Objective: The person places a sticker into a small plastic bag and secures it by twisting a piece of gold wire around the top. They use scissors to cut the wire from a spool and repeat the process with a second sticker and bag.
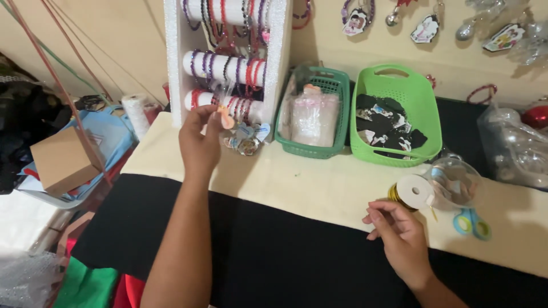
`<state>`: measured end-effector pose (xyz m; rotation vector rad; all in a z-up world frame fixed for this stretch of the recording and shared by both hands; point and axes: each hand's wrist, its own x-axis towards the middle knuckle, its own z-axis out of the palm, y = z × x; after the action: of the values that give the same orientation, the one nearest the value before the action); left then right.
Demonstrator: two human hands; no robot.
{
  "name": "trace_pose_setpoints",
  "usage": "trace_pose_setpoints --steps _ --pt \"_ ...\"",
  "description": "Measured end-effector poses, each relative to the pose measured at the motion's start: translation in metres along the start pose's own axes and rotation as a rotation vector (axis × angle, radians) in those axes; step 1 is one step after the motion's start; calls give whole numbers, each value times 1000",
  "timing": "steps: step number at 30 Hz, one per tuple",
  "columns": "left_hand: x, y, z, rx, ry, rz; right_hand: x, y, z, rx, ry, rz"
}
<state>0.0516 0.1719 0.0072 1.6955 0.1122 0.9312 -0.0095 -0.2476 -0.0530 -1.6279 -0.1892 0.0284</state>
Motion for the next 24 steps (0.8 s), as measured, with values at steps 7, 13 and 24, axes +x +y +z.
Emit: trace_pose_setpoints --steps 7,13,24 --pt "0 -25 -3 323 -29 -102 0 -4 1 -14 -19 -11" --pt "-1 -28 1 391 20 -199 2 -2 1 -21 -30 -15" --pt "-4 -25 1 475 62 19 1 -7 2 -46 -33 11"
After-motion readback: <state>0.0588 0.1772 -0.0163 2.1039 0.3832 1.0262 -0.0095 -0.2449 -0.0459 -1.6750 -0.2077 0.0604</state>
